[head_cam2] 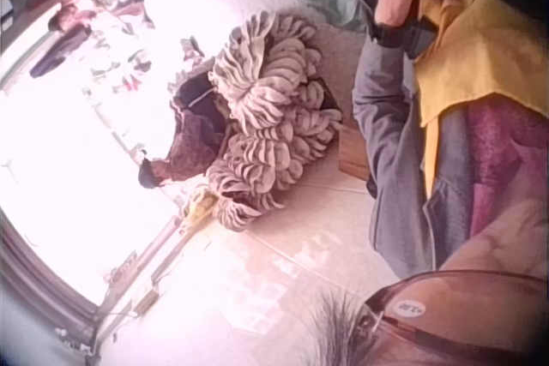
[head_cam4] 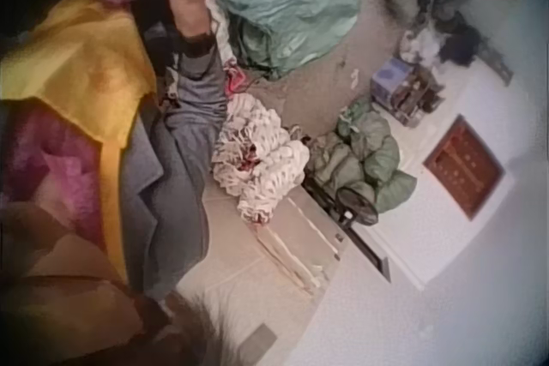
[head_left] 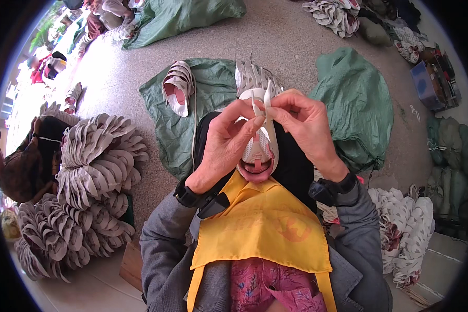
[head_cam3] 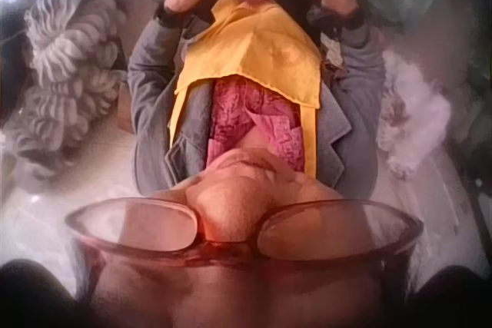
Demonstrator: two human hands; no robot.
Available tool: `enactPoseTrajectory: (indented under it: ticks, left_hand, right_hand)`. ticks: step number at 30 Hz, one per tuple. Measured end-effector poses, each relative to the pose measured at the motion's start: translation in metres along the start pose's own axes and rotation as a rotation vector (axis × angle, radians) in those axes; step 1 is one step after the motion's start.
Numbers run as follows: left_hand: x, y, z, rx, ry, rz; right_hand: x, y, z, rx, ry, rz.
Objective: Lace a white and beige sneaker.
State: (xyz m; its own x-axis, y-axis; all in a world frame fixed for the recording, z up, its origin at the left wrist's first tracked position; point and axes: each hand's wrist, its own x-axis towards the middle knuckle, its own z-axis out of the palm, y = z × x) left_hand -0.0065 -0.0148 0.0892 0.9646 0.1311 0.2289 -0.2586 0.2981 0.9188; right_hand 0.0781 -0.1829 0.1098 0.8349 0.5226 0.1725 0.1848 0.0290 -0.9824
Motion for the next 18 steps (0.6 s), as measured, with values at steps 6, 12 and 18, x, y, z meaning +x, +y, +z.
enactPoseTrajectory:
  ticks: [6,12,18]
  left_hand:
    - [0.0,0.002,0.0,-0.031,-0.014,-0.009]
    - [-0.002,-0.004,-0.004,-0.017,-0.017,-0.055]
    - [-0.002,-0.003,-0.003,0.014,-0.013,-0.069]
  right_hand:
    - [-0.003,0.006,0.004,-0.074,-0.001,-0.147]
    - [-0.009,0.005,0.002,0.013,-0.076,-0.073]
    - [-0.012,-0.003,0.0,0.052,-0.095,0.001]
